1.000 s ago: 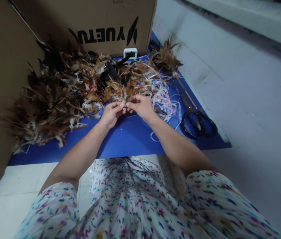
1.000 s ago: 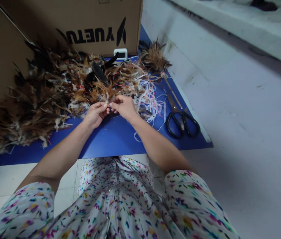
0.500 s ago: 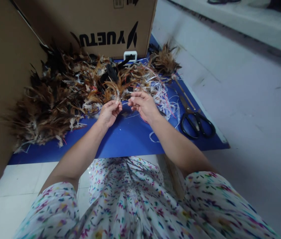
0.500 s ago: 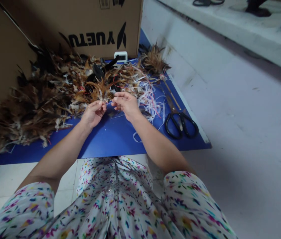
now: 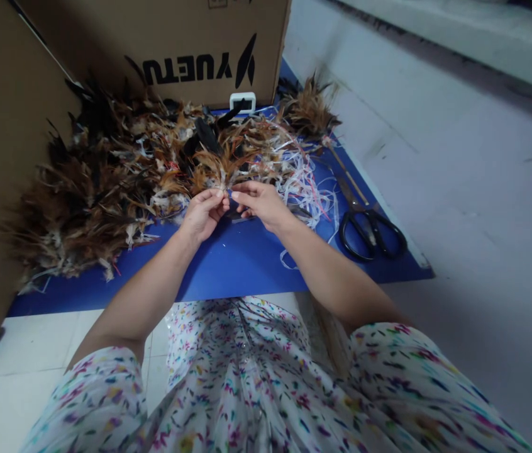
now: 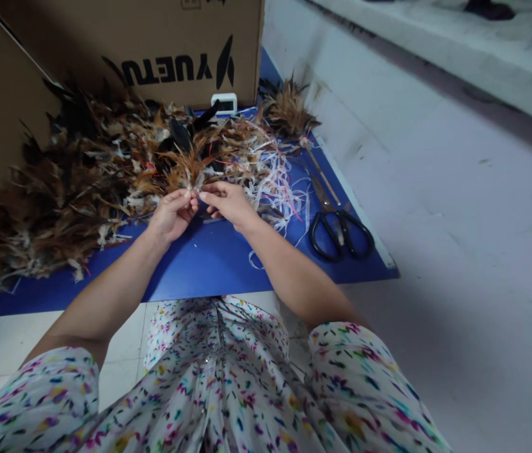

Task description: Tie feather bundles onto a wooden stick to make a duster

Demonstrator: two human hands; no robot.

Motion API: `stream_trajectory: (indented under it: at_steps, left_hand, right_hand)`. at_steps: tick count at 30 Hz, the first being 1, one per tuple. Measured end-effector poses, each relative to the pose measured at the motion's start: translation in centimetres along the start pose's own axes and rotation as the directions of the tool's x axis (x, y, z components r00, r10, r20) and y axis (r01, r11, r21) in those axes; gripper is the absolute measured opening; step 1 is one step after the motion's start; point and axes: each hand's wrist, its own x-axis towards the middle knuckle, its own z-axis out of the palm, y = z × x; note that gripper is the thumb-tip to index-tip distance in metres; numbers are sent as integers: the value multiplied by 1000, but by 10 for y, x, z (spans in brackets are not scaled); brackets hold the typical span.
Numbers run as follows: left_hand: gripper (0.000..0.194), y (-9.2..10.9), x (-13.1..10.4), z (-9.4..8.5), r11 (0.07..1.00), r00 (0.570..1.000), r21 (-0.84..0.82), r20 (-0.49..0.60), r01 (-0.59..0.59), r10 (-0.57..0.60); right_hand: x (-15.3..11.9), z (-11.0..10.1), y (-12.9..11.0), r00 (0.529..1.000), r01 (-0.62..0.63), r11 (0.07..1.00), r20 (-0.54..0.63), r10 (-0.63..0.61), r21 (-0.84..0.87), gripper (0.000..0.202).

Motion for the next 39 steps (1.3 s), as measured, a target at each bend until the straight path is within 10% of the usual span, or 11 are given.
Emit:
stream_trajectory:
  at_steps: [17, 39]
  left_hand:
    - [17, 2, 3, -2, 999, 998, 14, -48, -49, 50]
    - [22, 0, -5, 0, 968, 987, 204, 84, -149, 134]
  right_hand:
    - [-1, -3, -7, 995, -40, 985, -78, 54, 168, 9]
    - [3, -4, 8, 984, 87, 935, -116, -135, -343, 1]
